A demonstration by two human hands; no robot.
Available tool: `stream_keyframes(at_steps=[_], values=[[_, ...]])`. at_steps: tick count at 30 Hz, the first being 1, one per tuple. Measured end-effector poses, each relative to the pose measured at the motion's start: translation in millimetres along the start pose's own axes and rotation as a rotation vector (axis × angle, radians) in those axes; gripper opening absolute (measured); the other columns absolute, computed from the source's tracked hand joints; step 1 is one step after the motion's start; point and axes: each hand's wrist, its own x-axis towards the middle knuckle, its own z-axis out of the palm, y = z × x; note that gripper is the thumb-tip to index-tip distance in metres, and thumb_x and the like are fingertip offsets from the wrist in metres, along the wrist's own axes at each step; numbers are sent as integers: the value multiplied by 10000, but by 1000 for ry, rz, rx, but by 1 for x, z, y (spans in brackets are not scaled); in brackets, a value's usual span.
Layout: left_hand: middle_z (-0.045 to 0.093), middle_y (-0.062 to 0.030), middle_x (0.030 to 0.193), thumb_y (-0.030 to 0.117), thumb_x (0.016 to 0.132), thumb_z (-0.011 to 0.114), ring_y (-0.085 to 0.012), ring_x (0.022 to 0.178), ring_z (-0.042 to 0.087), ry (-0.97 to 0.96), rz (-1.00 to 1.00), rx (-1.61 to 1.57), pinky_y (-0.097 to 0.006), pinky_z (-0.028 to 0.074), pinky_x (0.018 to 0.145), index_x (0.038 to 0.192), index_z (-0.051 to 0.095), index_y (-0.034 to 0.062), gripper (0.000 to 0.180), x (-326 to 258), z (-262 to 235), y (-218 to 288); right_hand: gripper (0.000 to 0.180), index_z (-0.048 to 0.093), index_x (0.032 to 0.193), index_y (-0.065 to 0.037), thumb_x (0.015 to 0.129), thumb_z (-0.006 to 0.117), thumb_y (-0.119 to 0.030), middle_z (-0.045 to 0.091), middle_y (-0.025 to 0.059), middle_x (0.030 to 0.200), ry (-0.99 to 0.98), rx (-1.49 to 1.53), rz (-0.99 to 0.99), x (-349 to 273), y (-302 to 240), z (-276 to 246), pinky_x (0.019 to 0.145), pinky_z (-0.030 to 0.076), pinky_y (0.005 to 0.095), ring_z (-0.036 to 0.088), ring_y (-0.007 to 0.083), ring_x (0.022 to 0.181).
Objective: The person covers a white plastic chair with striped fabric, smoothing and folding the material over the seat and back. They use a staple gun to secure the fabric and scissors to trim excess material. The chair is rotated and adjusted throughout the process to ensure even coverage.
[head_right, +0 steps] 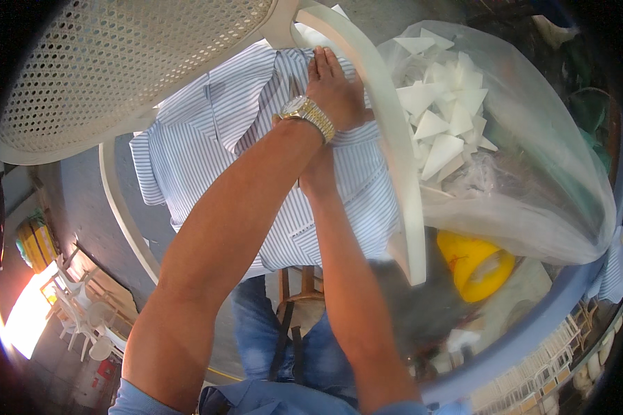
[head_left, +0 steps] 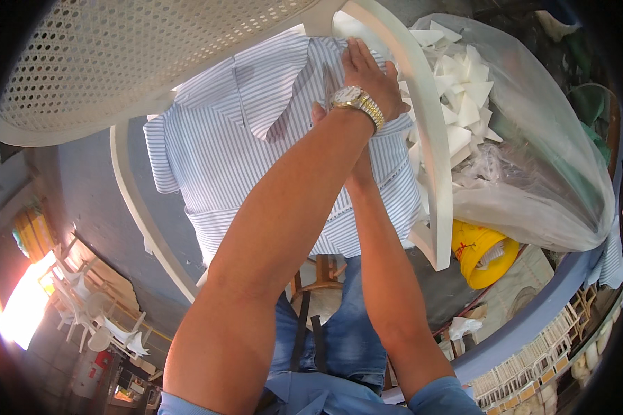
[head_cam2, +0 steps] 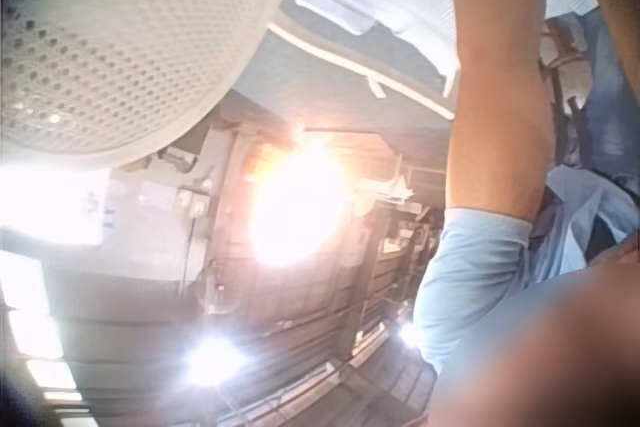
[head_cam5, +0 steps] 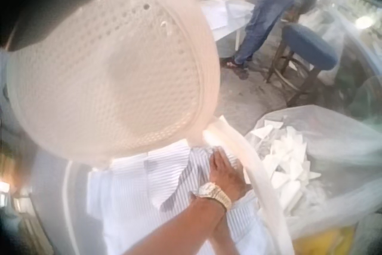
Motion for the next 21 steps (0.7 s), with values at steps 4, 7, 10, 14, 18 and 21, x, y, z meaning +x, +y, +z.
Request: stream_keyframes(at_steps=[4,7,10,14,18,21], values=[[113,-480,1586,619,910,626,-610,1515,28,44,47,-50,-653,91,1215,1538,456,92,836,-5,-2,-6,375,651,1183,9,1037,631,-335,667,46,895,84,-160,-70,2,-4,4,690,507,314,645,123,830],[162,-452,1591,603,919,625,-569,1529,78,88,133,-201,-591,120,1245,1488,517,75,783,-11,-10,-22,352,617,1148,11,981,674,-293,677,77,909,36,-489,118,1,-16,2,733,538,347,671,162,853],[264,-408,1581,537,949,628,-524,1517,204,229,208,-349,-520,207,1245,1471,535,77,702,-27,-20,-40,421,569,1226,25,1036,550,-350,668,78,849,-21,-118,466,-2,-27,-1,665,528,344,658,201,778],[397,-315,1562,411,968,670,-463,1457,390,431,160,-566,-471,390,1168,1493,514,94,634,-95,-16,-50,335,594,1130,1,1017,576,-314,663,72,769,159,-107,255,-5,-22,7,637,516,378,642,240,691],[480,-263,1516,262,964,694,-429,1377,494,520,43,-690,-472,465,1099,1483,499,39,597,-205,11,-51,310,639,1055,-20,997,635,-324,642,98,706,186,-510,11,-21,-9,5,614,496,366,622,220,637],[502,-263,1486,195,959,681,-427,1363,499,383,-98,-659,-472,457,1100,1488,479,22,592,-299,39,-44,316,679,989,-26,952,724,-336,647,119,721,76,-597,216,-70,-14,-11,619,489,349,608,202,642]])
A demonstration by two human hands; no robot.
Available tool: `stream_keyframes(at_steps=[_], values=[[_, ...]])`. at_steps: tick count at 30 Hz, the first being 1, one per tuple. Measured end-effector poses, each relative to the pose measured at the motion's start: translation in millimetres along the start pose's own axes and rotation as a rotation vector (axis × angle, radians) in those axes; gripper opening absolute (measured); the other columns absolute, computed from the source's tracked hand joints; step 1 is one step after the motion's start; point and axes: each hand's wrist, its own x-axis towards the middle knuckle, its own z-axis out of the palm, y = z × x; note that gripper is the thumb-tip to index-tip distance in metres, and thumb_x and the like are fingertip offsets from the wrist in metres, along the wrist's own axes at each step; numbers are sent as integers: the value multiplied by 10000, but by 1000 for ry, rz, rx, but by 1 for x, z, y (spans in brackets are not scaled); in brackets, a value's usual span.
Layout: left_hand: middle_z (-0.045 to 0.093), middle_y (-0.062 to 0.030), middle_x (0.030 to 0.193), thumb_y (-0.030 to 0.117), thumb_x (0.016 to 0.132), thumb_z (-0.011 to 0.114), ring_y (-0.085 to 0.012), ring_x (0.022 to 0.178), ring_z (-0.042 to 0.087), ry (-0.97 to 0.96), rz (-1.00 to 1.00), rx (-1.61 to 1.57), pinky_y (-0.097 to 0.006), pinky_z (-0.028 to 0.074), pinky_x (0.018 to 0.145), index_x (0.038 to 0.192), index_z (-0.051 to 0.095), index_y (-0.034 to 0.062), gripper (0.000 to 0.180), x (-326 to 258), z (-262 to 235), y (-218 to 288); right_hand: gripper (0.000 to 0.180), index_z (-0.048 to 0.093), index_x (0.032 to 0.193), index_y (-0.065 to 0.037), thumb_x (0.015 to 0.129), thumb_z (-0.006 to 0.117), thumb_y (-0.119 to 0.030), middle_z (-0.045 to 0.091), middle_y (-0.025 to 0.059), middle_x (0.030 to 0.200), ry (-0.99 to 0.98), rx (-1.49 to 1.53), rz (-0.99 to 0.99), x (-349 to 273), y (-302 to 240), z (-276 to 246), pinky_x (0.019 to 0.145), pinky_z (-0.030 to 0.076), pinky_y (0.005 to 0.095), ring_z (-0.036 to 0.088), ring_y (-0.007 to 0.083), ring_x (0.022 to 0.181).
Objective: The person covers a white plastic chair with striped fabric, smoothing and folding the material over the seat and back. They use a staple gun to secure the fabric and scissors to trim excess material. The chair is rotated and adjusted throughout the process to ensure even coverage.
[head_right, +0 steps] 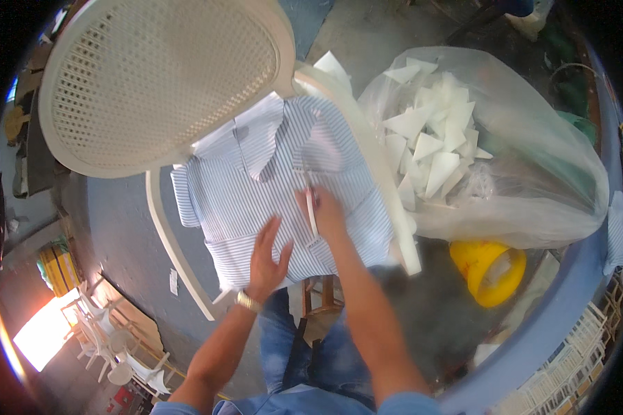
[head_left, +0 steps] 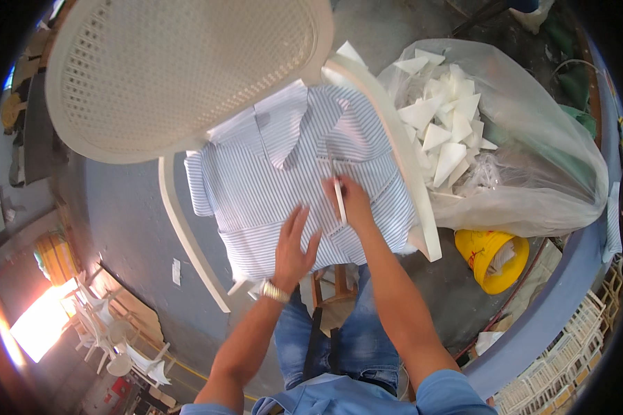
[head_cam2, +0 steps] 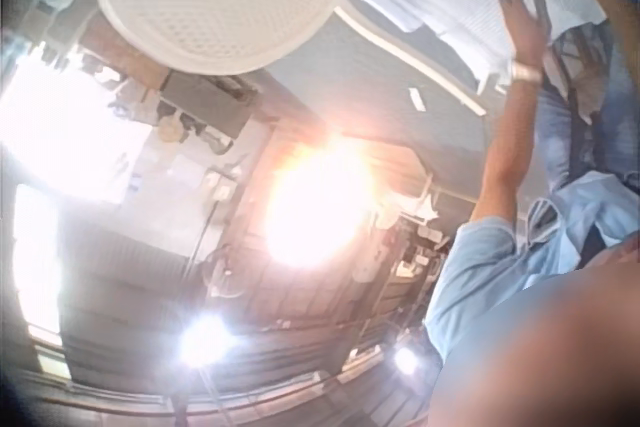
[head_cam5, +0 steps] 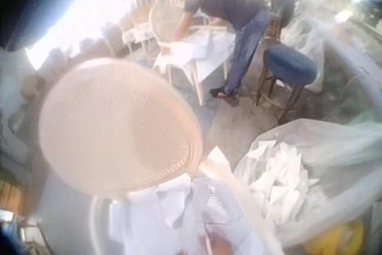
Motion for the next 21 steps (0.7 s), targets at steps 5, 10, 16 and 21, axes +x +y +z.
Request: stream_keyframes(at_steps=[5,10,16,21], values=[[533,-270,1441,185,934,682,-423,1332,519,-277,-251,79,-457,450,1109,1482,484,39,601,-150,-12,-7,340,710,1038,-52,906,786,-356,634,104,704,-247,-7,39,-115,18,-58,602,479,325,568,157,619],[626,-291,1301,348,947,664,-450,1206,605,-644,-534,105,-487,495,1031,1402,566,45,555,-238,-7,-9,355,736,1096,-83,888,812,-359,645,43,686,-371,-105,211,-214,38,-124,569,474,305,563,123,591],[744,-207,1060,418,962,650,-397,1046,701,-521,-365,-77,-477,551,914,1308,646,59,498,-203,-5,-13,429,720,1113,-45,920,764,-426,697,91,789,-230,-27,427,-308,66,-152,632,515,345,646,187,681],[747,-180,1126,396,963,663,-345,1012,729,-429,-202,-198,-422,567,887,1377,616,74,526,-163,-50,-29,301,674,1044,-86,955,737,-366,599,38,693,91,333,600,-381,105,-79,442,460,322,566,145,510]])
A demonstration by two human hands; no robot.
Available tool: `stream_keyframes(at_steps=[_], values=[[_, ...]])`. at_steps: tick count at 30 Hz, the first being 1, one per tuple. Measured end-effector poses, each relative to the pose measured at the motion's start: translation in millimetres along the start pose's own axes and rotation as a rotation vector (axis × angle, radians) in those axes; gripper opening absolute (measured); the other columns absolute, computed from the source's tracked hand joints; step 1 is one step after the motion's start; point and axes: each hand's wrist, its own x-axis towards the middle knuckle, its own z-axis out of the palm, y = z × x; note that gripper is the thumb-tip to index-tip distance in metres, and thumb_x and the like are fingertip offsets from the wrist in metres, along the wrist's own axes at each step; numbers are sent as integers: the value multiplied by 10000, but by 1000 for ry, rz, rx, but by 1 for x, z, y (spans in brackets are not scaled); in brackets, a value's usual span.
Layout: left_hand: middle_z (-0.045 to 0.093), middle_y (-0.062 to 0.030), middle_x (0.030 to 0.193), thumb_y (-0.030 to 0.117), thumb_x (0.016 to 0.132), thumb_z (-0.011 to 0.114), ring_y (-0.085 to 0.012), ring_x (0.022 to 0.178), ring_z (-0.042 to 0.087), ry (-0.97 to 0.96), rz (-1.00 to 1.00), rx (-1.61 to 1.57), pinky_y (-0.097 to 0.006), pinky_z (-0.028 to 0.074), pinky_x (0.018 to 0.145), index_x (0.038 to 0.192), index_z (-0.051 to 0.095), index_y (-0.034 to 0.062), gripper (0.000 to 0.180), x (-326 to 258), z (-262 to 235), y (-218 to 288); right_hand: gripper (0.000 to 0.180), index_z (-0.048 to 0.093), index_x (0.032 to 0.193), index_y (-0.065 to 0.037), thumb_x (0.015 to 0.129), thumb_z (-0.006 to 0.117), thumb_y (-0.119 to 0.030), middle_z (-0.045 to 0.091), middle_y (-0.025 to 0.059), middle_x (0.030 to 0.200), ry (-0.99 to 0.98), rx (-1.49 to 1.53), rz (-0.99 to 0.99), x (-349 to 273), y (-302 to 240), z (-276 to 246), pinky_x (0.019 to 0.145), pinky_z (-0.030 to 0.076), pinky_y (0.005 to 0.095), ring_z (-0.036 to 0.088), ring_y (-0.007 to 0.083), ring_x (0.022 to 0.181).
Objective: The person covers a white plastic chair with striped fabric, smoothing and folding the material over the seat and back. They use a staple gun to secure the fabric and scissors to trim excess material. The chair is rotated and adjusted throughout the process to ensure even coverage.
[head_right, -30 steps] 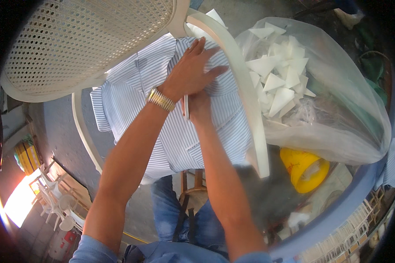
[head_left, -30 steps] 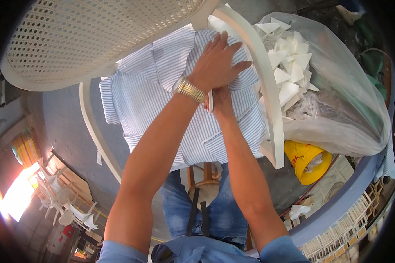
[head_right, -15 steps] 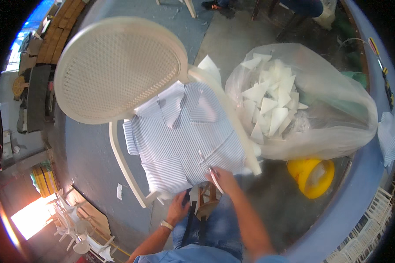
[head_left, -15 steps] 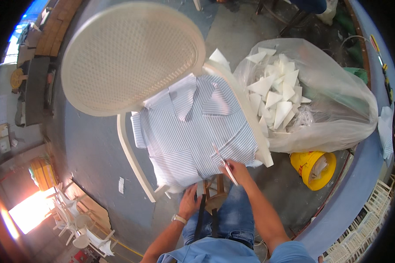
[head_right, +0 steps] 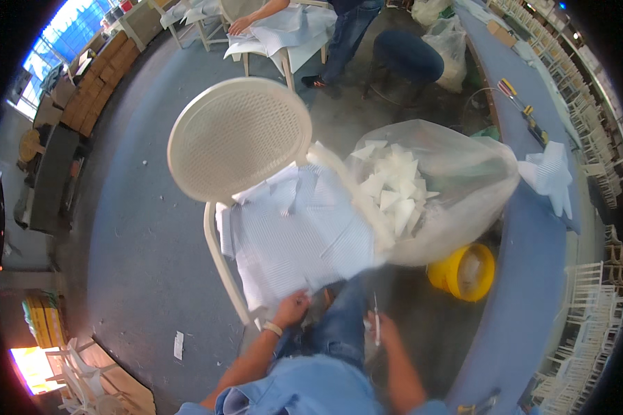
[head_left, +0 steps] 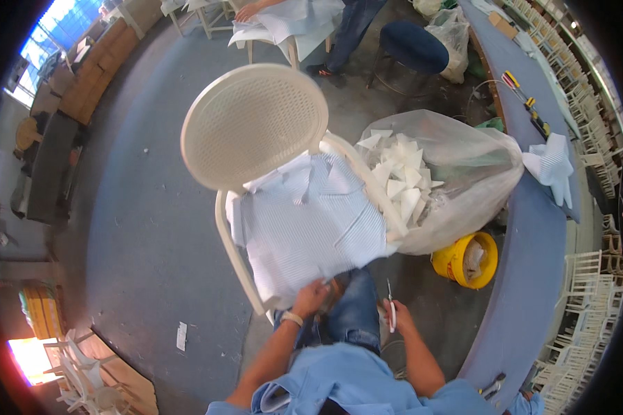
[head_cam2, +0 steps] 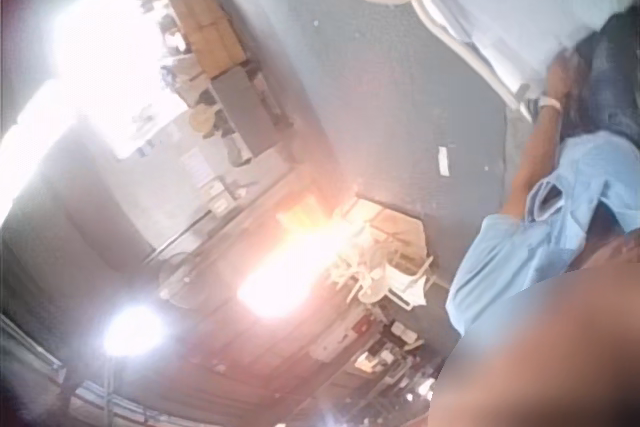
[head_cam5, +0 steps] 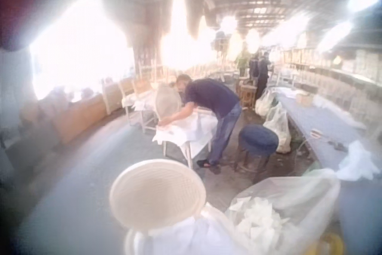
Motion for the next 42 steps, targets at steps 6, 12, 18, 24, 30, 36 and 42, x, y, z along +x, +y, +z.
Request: stream_keyframes(at_steps=[6,12,18,24,30,36,42], values=[[721,-177,1246,345,976,681,-284,1017,738,6,8,-154,-386,574,901,1363,634,26,503,-96,-103,-49,371,692,1035,-38,990,666,-405,643,58,755,455,-304,-192,-10,112,103,636,485,351,628,193,695],[740,-164,1204,288,978,691,-244,1001,738,-44,-60,-120,-363,570,893,1297,682,15,420,-168,-166,-82,457,666,980,-33,975,673,-490,639,65,720,200,-336,-279,-49,68,121,594,500,356,629,201,628],[748,-170,1161,304,949,704,-300,1010,738,-4,24,4,-391,566,903,1262,700,29,416,-133,-169,-44,496,652,967,-66,951,676,-561,601,38,649,88,85,-117,-91,-50,153,467,472,317,587,148,509],[672,-189,1288,244,934,665,-368,1176,638,134,248,281,-446,506,1020,1247,692,61,363,-8,-174,18,464,639,955,-68,971,663,-531,580,20,659,-35,79,-238,-44,-188,155,457,488,310,562,120,507],[580,-179,1438,227,927,693,-390,1316,536,263,373,391,-452,450,1114,1345,620,55,457,199,-163,45,344,629,1091,-62,1001,643,-394,606,46,679,-1,-195,-452,130,-292,182,437,478,303,570,129,505],[515,-152,1495,187,894,681,-349,1381,481,402,436,496,-470,424,1131,1419,531,58,561,355,-134,55,240,621,1104,-57,1015,604,-279,620,52,688,-42,-360,-572,245,-345,209,437,481,316,578,133,499],[588,-119,1305,82,835,666,-316,1234,542,400,323,575,-476,441,1053,1483,475,71,676,394,-128,63,598,611,1065,-8,1010,496,-592,681,273,963,-138,-494,-446,263,-379,213,803,493,532,626,484,931]])
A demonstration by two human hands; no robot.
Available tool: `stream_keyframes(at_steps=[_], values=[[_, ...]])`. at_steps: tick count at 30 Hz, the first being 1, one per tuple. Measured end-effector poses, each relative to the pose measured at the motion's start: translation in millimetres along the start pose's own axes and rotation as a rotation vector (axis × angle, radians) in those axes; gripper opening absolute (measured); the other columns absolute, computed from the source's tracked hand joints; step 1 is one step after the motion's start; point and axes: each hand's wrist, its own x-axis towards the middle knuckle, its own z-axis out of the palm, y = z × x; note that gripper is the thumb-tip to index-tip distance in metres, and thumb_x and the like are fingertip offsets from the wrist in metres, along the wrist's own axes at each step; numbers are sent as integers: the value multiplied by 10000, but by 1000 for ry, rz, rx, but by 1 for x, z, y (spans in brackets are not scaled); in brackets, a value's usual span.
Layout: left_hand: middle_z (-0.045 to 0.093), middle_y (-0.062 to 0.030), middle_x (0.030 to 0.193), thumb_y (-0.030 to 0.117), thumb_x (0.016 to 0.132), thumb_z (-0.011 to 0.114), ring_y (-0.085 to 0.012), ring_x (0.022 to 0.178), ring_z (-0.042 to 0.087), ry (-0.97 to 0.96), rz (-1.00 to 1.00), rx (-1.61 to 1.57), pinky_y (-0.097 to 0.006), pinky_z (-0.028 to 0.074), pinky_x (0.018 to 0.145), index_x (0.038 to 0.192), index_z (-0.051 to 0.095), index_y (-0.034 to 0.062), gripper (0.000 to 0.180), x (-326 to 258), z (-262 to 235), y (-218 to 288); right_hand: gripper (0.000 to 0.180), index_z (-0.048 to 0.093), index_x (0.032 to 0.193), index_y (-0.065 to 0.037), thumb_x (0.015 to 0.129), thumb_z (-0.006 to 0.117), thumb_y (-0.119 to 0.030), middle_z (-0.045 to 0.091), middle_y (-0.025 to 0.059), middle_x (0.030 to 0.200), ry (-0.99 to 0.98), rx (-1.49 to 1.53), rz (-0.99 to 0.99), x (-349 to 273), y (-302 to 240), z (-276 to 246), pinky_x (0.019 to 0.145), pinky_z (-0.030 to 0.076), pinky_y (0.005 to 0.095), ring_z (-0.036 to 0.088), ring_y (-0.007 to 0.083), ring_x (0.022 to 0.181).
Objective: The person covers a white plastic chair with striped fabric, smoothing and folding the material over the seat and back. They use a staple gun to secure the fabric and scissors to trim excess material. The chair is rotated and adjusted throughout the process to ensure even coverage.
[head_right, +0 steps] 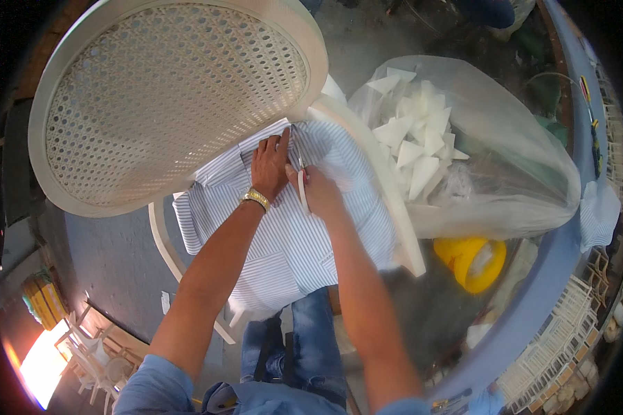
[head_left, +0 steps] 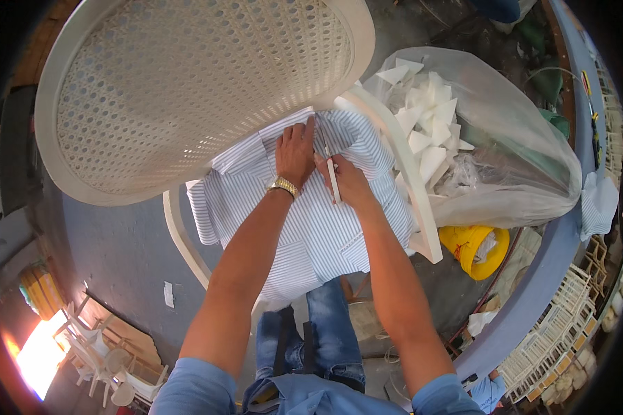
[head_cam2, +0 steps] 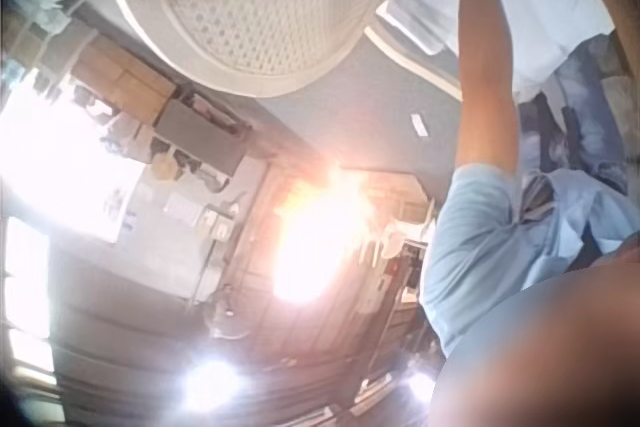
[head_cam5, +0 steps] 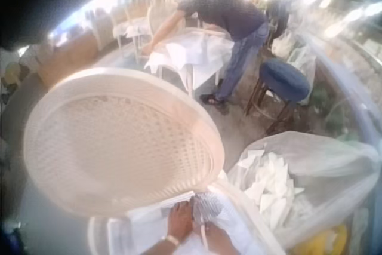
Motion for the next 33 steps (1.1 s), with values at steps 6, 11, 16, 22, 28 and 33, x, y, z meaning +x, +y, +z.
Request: stream_keyframes(at_steps=[6,11,16,22,28,33], values=[[615,-100,1169,32,762,712,-314,1136,558,-19,25,77,-443,492,944,1481,487,60,754,16,-5,-7,651,593,1078,1,1011,470,-635,684,327,963,-27,13,18,12,2,7,858,490,590,637,559,968],[610,-103,1169,58,756,737,-310,1138,555,-26,65,45,-435,496,937,1481,494,60,764,15,-3,-10,516,600,1048,-14,998,551,-525,659,171,784,26,80,-4,19,5,14,600,519,434,644,326,692],[604,-97,1159,134,740,787,-306,1138,551,-62,73,55,-433,494,938,1480,498,67,798,12,-2,-12,501,616,963,-3,995,574,-502,662,112,691,94,46,-29,25,1,15,511,533,373,670,244,582],[603,-93,1147,165,743,794,-306,1137,546,-23,101,33,-439,491,941,1471,504,71,789,11,-1,-13,554,634,928,-4,987,579,-551,665,130,672,148,-32,-87,28,-4,14,554,541,394,690,281,607],[604,-93,1147,152,765,766,-306,1136,541,-38,87,56,-439,491,943,1465,514,81,747,13,1,-13,567,645,951,-5,987,570,-566,696,240,798,130,28,-8,26,-11,14,724,547,482,697,450,777],[604,-100,1162,139,774,758,-318,1146,533,-52,96,49,-444,491,961,1468,515,88,737,14,1,-15,602,658,975,-2,976,569,-597,706,285,906,146,-37,-12,23,-19,10,802,525,509,685,487,916]])
